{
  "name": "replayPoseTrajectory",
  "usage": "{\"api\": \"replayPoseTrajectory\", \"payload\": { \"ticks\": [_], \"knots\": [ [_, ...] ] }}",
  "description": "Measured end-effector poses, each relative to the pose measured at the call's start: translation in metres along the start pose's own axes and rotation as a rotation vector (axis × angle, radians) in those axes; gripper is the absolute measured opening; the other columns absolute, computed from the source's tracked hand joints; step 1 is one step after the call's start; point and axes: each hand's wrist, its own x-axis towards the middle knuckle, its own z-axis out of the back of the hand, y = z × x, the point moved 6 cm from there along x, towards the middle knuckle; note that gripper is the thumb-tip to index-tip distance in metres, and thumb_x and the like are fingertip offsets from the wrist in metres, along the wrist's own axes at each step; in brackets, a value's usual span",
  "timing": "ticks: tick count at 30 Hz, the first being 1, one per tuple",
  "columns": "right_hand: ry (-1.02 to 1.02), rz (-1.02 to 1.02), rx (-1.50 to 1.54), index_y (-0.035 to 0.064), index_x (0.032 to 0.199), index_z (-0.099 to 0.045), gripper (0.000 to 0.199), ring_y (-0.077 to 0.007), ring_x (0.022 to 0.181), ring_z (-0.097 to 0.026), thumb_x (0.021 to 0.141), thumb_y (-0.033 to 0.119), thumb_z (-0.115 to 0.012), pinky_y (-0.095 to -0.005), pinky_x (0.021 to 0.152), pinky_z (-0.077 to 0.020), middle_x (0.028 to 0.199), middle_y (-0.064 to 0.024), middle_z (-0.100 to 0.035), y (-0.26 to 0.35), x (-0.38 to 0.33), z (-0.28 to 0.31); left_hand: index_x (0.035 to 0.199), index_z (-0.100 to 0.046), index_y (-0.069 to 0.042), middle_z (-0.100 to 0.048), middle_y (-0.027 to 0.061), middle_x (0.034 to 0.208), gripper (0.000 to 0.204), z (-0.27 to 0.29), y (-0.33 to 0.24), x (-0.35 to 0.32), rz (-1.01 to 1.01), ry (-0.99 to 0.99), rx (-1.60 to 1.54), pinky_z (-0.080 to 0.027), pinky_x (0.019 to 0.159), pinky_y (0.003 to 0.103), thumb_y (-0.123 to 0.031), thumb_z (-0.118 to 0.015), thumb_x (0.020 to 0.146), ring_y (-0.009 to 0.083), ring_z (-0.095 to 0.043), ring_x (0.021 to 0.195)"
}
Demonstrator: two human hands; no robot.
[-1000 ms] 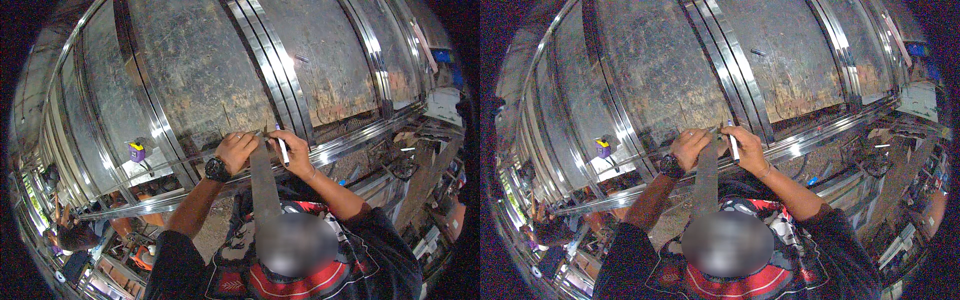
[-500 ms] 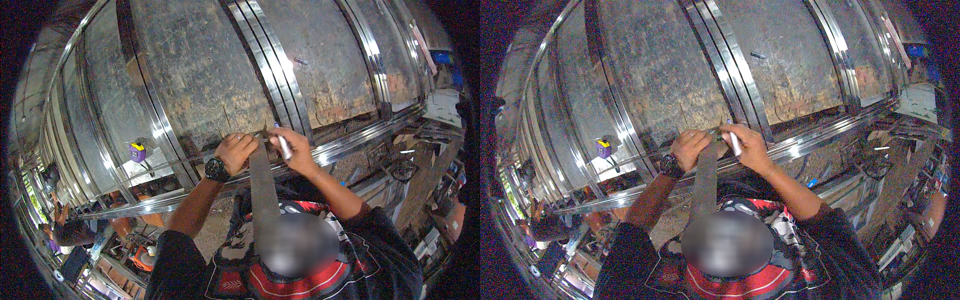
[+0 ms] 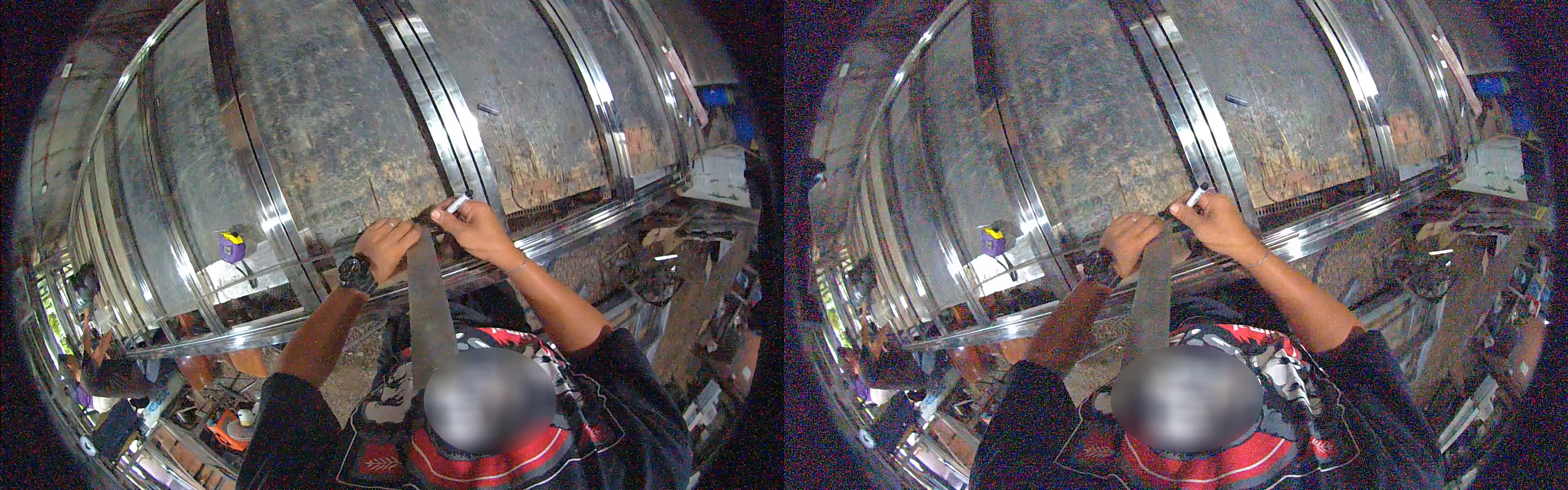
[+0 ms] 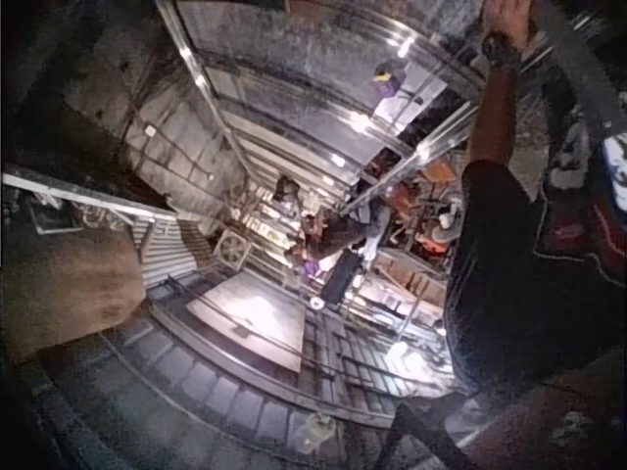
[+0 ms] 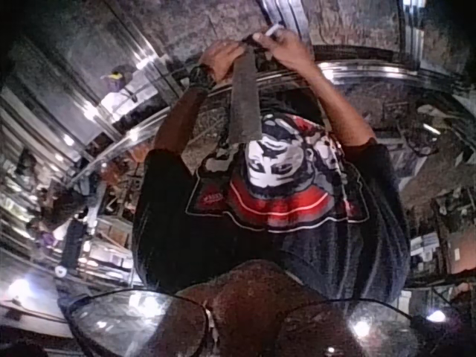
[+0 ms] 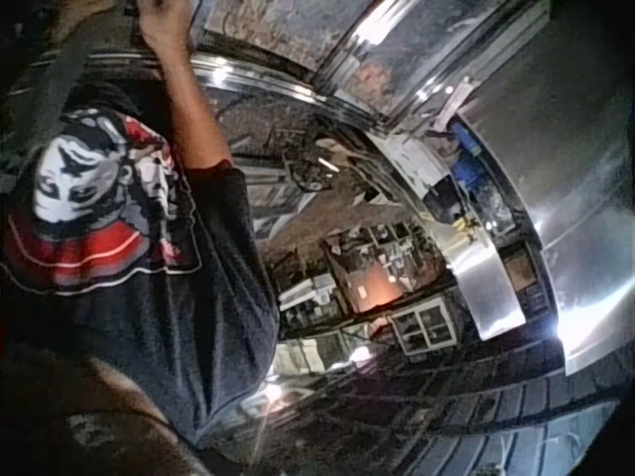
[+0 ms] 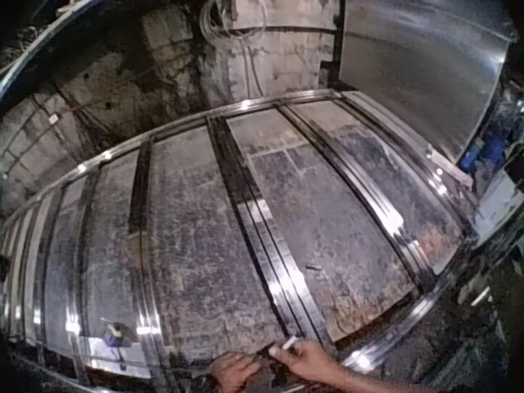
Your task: The person uses a metal square and a marker to draw straight lines along the edges of metal frame pieces on a workbench. After marking, the person picks up a long metal bar and walks through the workshop.
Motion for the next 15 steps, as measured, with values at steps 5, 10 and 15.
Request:
{"api": "replayPoseTrajectory", "payload": {
  "ticks": [5,10,15],
  "knots": [
    [0.040,0.008,-0.086,0.0003,0.085,-0.072,0.043,-0.0176,0.055,-0.050,0.097,0.042,-0.069,-0.0390,0.056,-0.0447,0.059,-0.0093,-0.060,-0.012,0.000,-0.002,0.108,-0.063,-0.010,-0.066,0.0097,0.106,0.032,-0.009,0.001,-0.003,0.026,0.049,0.001,-0.052,0.089,0.043,-0.013,-0.068,0.077,0.0319,-0.065,0.100],
    [0.155,-0.096,-0.166,0.0010,0.084,-0.074,0.043,-0.0134,0.066,-0.062,0.097,0.042,-0.069,-0.0344,0.062,-0.0494,0.070,-0.0051,-0.069,0.027,-0.007,-0.001,0.102,-0.062,-0.008,-0.069,0.0173,0.102,0.025,-0.012,0.009,-0.009,0.030,0.078,-0.155,-0.053,0.088,0.050,-0.019,-0.067,0.080,0.0408,-0.066,0.101],
    [-0.026,0.033,0.020,0.0012,0.127,-0.064,0.034,-0.0130,0.093,-0.064,0.103,0.025,-0.065,-0.0310,0.084,-0.0534,0.111,-0.0064,-0.069,0.042,-0.011,0.018,0.097,-0.068,-0.012,-0.072,0.0133,0.094,0.017,-0.067,0.040,-0.002,0.164,0.063,-0.138,-0.056,0.081,0.049,-0.022,-0.060,0.087,0.0356,-0.069,0.098]
  ]
}}
